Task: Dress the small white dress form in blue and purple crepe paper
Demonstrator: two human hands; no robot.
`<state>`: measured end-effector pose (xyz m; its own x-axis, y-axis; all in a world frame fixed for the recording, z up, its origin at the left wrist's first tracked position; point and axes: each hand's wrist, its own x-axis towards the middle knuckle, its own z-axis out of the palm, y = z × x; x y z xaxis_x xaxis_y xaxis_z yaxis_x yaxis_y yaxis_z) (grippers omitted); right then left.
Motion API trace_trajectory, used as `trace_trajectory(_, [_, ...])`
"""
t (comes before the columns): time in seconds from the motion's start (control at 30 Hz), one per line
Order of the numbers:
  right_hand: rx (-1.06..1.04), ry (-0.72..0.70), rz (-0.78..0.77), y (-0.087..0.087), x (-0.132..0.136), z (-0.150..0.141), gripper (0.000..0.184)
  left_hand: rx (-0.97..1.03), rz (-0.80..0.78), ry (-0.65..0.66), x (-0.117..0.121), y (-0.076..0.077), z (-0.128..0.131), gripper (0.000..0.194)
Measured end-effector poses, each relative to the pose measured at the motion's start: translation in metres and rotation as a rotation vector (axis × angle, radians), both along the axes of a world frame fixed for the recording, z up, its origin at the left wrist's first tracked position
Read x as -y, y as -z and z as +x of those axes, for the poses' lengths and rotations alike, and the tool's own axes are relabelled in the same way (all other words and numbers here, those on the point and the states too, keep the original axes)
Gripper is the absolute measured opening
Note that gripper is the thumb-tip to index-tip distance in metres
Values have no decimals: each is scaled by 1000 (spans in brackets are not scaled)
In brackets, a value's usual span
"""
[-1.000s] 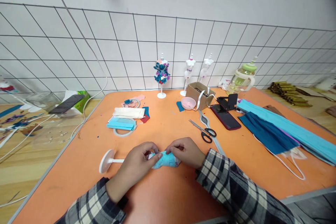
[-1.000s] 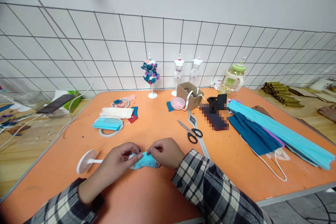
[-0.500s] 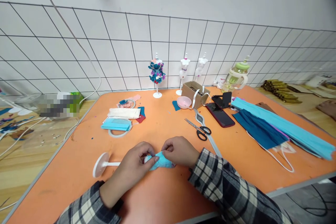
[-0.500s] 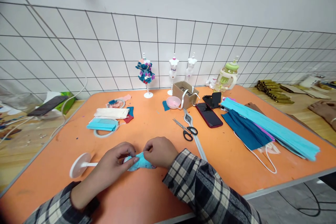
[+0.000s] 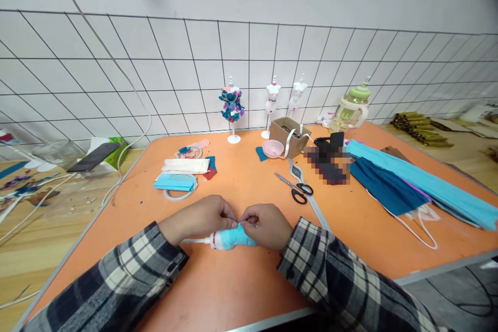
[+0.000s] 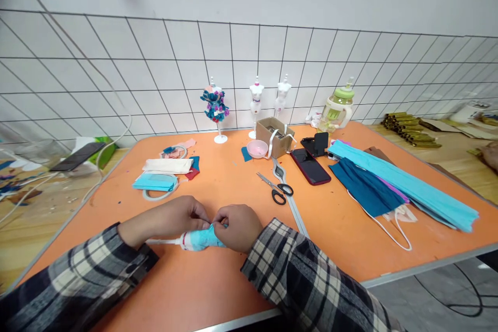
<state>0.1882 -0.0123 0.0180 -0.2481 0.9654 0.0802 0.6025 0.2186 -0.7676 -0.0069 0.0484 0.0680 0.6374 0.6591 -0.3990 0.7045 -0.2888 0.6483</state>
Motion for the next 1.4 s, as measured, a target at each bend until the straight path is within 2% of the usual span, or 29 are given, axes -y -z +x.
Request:
trace_trajectory(0.17, [3, -32, 41, 1, -2, 4, 17, -40, 2, 54, -5, -6, 7, 23])
trace_trajectory(0.33, [11, -52, 5, -2, -2, 7, 17, -60, 17, 70, -5, -10, 12, 23])
trace_trajectory(0.53, [-2, -42, -31, -7, -3, 8, 17, -93, 30, 81, -11, -13, 3, 18])
trace_trajectory(0.7, [-45, -5, -121, -1, -9, 10, 17, -26, 138, 36, -11, -13, -8, 19])
trace_trajectory(0.8, [-77, -15, -149, 3, -13, 11, 15, 27, 229, -42, -7, -12, -6, 32])
trace_trajectory(0.9, [-88, -17, -146, 6, -16, 11, 16, 30, 231, -98, -4, -8, 3, 41])
trace_trajectory(1.03, [-65, 5, -136, 10, -20, 11, 15, -1, 155, -56, -1, 1, 18, 28])
trace_trajectory(1.17, [-25, 49, -107, 8, -17, 9, 17, -35, 170, -47, -1, 6, 22, 23])
trace_trajectory(1.27, [16, 88, -70, 2, -12, 7, 19, -40, 215, -48, -1, 4, 20, 21])
trace_trajectory(1.4, [60, 106, -29, -3, -7, 6, 19, -30, 233, -3, 4, -7, 12, 24])
